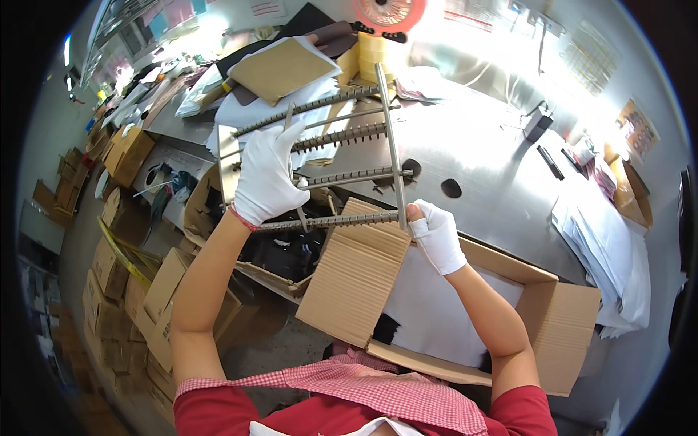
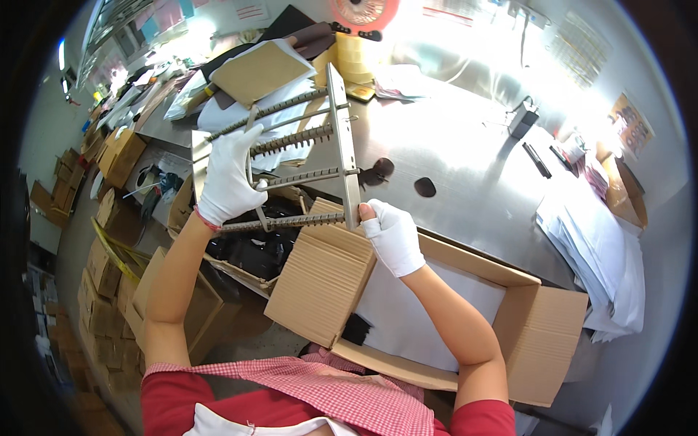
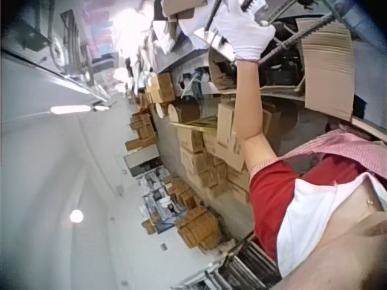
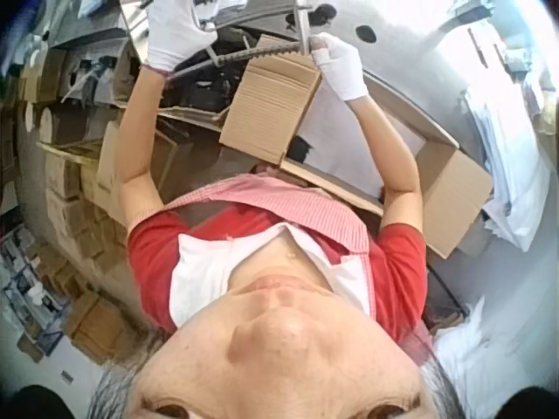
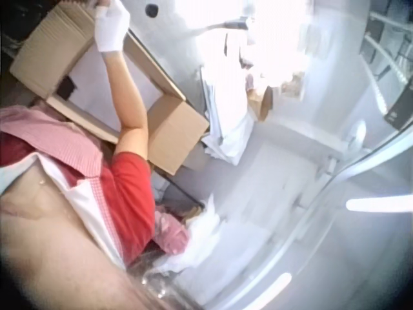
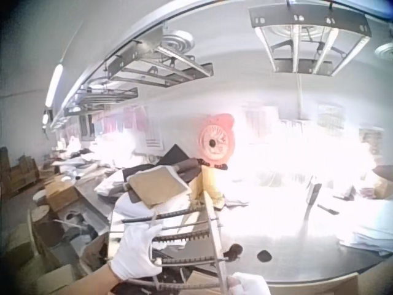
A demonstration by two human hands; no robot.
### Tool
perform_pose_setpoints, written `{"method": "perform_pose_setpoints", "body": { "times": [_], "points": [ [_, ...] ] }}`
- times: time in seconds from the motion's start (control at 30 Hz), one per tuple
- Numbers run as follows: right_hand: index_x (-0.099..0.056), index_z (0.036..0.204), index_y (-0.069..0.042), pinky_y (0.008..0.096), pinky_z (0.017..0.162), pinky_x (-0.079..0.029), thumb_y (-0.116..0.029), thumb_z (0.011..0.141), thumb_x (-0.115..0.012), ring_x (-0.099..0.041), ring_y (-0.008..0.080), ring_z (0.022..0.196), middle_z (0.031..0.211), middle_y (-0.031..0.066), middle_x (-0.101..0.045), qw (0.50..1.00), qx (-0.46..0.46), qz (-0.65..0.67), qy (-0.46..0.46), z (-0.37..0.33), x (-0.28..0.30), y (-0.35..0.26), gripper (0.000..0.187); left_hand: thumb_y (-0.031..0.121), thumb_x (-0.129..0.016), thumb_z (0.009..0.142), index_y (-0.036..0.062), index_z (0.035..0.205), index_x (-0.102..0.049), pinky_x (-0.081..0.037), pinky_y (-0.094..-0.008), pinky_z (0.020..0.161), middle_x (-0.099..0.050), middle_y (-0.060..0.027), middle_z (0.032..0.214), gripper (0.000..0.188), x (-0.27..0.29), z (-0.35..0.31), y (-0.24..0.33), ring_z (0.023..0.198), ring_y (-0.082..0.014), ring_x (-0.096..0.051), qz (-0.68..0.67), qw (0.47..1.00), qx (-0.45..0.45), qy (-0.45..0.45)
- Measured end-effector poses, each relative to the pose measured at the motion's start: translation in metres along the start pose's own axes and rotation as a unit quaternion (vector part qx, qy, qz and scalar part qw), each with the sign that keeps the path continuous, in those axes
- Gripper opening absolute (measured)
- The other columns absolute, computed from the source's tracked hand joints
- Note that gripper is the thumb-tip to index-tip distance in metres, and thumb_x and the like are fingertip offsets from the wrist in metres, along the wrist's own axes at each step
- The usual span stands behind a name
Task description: The person assembles hairbrushes by attaching black bristle heads to metal frames and placing them into a cardboard box. They repeatedly pick up frames and bristle heads, connect them, and arrange the finished brushes inside the box.
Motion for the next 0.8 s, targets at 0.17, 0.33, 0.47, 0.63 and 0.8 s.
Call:
{"method": "perform_pose_setpoints", "body": {
  "times": [0.17, 0.33, 0.47, 0.63, 0.8],
  "points": [
    [-0.054, 0.078, -0.001, 0.0348, 0.059, -0.042, -0.028, 0.104, -0.054, -0.040, 0.0232, 0.059, 0.064, 0.0143, -0.046, 0.997, 0.066, 0.013, 0.046, 0.027, -0.023, -0.021, 0.037, 0.013, -0.075, 0.058, 0.0032, 0.140, -0.049, -0.040, -0.0434, 0.105, -0.057, -0.0202, 0.123, 0.087, -0.005, -0.023, -0.043, 0.119, -0.0384, -0.052, -0.045, 0.996, 0.071, -0.023],
    [-0.051, 0.083, -0.001, 0.0336, 0.061, -0.043, -0.024, 0.103, -0.057, -0.041, 0.0203, 0.062, 0.067, 0.0120, -0.046, 0.997, 0.077, -0.003, -0.021, 0.054, -0.049, -0.014, 0.031, 0.018, -0.075, 0.057, 0.0038, 0.135, -0.051, -0.045, -0.0465, 0.096, -0.060, -0.0208, 0.110, 0.083, 0.001, -0.030, -0.065, 0.107, -0.0404, -0.056, -0.029, 0.998, 0.042, 0.046],
    [-0.051, 0.089, -0.004, 0.0276, 0.064, -0.040, -0.016, 0.101, -0.054, -0.041, 0.0093, 0.070, 0.073, -0.0002, -0.045, 0.985, -0.026, 0.078, -0.155, 0.056, -0.074, -0.016, 0.017, 0.018, -0.076, 0.055, 0.0041, 0.133, -0.052, -0.045, -0.0467, 0.096, -0.060, -0.0198, 0.112, 0.083, 0.005, -0.034, -0.076, 0.107, -0.0397, -0.057, -0.026, 0.998, 0.040, 0.041],
    [-0.053, 0.087, -0.002, 0.0286, 0.063, -0.042, -0.005, 0.092, -0.052, -0.043, 0.0111, 0.068, 0.071, 0.0022, -0.048, 0.991, -0.031, 0.085, -0.100, 0.063, -0.075, 0.009, 0.006, 0.020, -0.078, 0.053, 0.0044, 0.133, -0.053, -0.045, -0.0475, 0.093, -0.060, -0.0192, 0.109, 0.085, -0.006, -0.031, -0.071, 0.102, -0.0385, -0.058, 0.015, 0.999, 0.025, 0.042],
    [-0.057, 0.085, -0.003, 0.0368, 0.064, -0.047, -0.012, 0.090, -0.054, -0.058, 0.0262, 0.067, 0.072, 0.0127, -0.060, 0.999, -0.002, -0.011, 0.041, 0.088, -0.059, 0.017, 0.011, 0.024, -0.078, 0.056, 0.0034, 0.134, -0.053, -0.047, -0.0470, 0.088, -0.060, -0.0204, 0.107, 0.085, -0.032, -0.023, -0.085, 0.098, -0.0382, -0.059, 0.058, 0.996, 0.070, 0.003]
  ]
}}
Point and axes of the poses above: each hand's wrist, its own z-axis towards the middle knuckle, its own x-axis out of the back of the hand, y = z × x, the point moved 10 cm from there along z, towards the middle knuckle
